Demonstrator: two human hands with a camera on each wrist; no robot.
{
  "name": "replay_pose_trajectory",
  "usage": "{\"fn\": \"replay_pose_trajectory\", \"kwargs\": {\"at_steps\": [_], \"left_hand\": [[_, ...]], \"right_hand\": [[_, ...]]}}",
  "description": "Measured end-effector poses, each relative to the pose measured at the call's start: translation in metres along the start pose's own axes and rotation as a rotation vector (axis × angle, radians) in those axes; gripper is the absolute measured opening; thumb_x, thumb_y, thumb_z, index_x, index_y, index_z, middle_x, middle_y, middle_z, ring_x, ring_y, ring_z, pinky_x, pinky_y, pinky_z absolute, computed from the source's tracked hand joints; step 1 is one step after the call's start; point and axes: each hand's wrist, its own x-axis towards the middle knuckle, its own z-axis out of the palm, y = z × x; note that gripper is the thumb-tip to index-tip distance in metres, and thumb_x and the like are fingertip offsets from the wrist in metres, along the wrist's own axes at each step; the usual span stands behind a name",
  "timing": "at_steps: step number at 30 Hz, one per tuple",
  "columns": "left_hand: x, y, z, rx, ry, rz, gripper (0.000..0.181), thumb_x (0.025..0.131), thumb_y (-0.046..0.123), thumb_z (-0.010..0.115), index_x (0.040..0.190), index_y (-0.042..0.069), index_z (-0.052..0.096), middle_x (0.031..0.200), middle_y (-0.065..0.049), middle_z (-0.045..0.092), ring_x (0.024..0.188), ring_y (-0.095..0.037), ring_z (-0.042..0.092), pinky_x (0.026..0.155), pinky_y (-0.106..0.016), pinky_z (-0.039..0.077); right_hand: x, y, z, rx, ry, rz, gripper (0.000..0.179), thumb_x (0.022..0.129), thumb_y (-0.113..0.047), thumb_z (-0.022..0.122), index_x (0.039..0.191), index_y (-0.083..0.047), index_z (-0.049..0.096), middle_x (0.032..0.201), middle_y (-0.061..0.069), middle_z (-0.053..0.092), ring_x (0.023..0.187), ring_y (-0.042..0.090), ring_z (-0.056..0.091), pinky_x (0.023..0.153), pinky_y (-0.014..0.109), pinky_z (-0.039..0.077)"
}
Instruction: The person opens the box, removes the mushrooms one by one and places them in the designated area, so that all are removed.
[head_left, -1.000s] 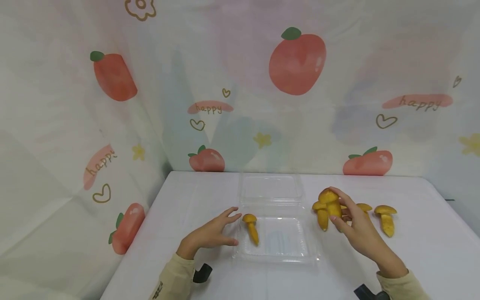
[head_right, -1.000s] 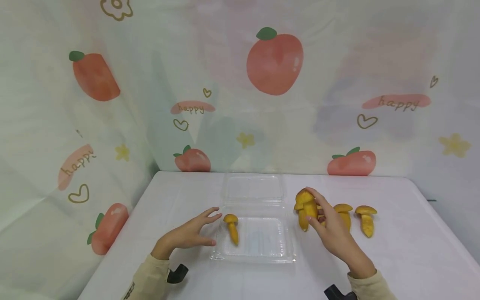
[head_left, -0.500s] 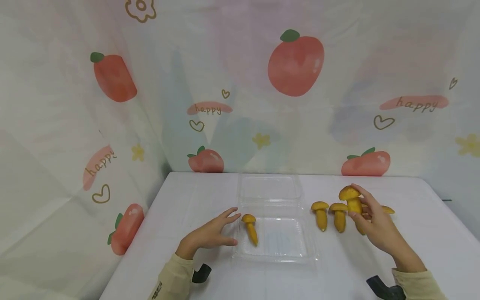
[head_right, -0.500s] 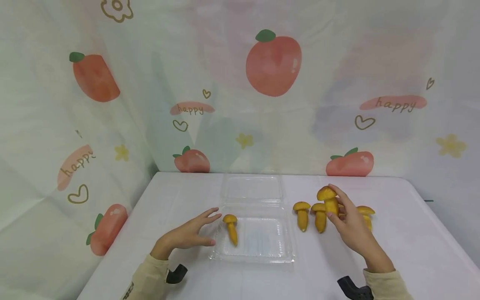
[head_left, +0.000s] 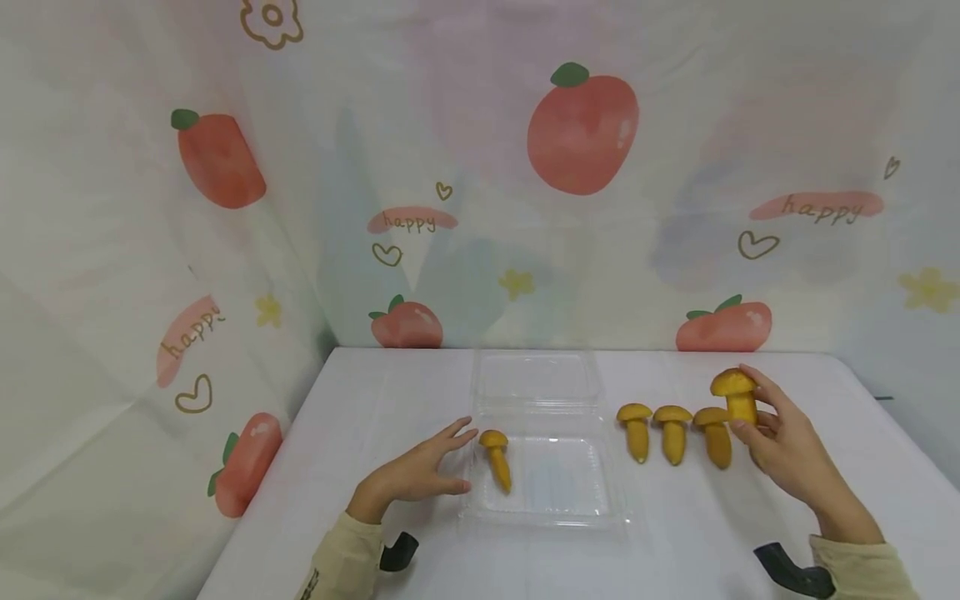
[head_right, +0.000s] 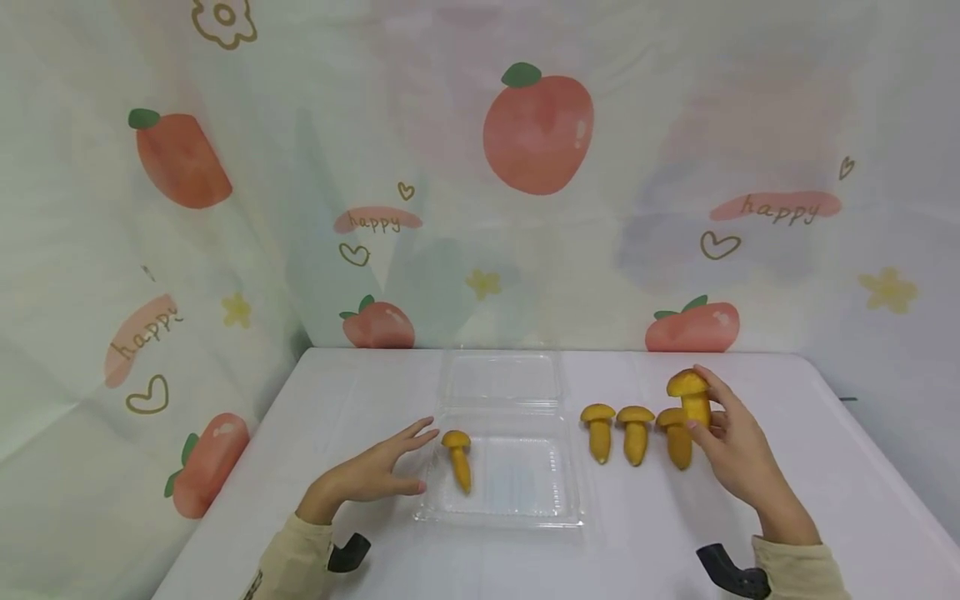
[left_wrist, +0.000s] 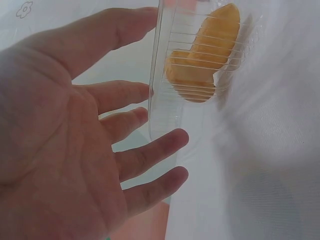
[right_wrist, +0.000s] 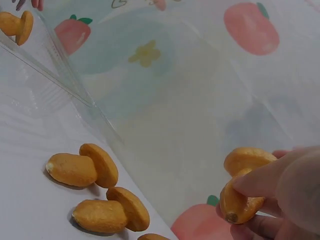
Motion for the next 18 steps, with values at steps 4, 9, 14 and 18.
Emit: {"fn": "replay_pose_trajectory", "kwargs": {"at_steps": [4,9,14,18], "left_hand": [[0.0,-0.002,0.001,0.004,-0.001,-0.006,0.079,0.094,0.025,0.073,0.159,0.009,0.032,0.171,-0.011,0.014,0.157,-0.036,0.021,0.122,-0.063,0.026],[0.0,-0.002,0.001,0.0,-0.001,0.003,0.08,0.094,0.025,0.073,0.159,0.009,0.031,0.171,-0.011,0.014,0.157,-0.035,0.02,0.122,-0.063,0.026],[0.0,-0.003,0.001,-0.007,-0.003,0.014,0.08,0.094,0.026,0.073,0.159,0.008,0.031,0.171,-0.011,0.014,0.157,-0.036,0.02,0.121,-0.063,0.025],[0.0,-0.003,0.002,0.003,-0.002,0.012,0.08,0.094,0.027,0.072,0.159,0.008,0.03,0.172,-0.011,0.013,0.157,-0.036,0.02,0.122,-0.063,0.025]], "right_hand": [[0.0,0.006,-0.002,-0.009,0.016,0.045,0.078,0.101,-0.006,0.059,0.163,-0.01,0.012,0.141,0.045,0.033,0.11,0.067,0.051,0.067,-0.003,0.041],[0.0,0.017,-0.004,-0.043,0.044,0.085,0.076,0.101,-0.001,0.055,0.162,-0.008,0.011,0.142,0.046,0.033,0.107,0.063,0.051,0.065,-0.005,0.036],[-0.001,0.024,-0.005,-0.054,0.057,0.115,0.073,0.102,0.0,0.053,0.162,-0.007,0.012,0.142,0.045,0.033,0.111,0.062,0.047,0.064,-0.006,0.032],[0.0,0.031,-0.005,-0.074,0.064,0.154,0.073,0.103,-0.003,0.052,0.163,-0.009,0.011,0.146,0.044,0.031,0.116,0.061,0.042,0.068,0.003,0.042]]}}
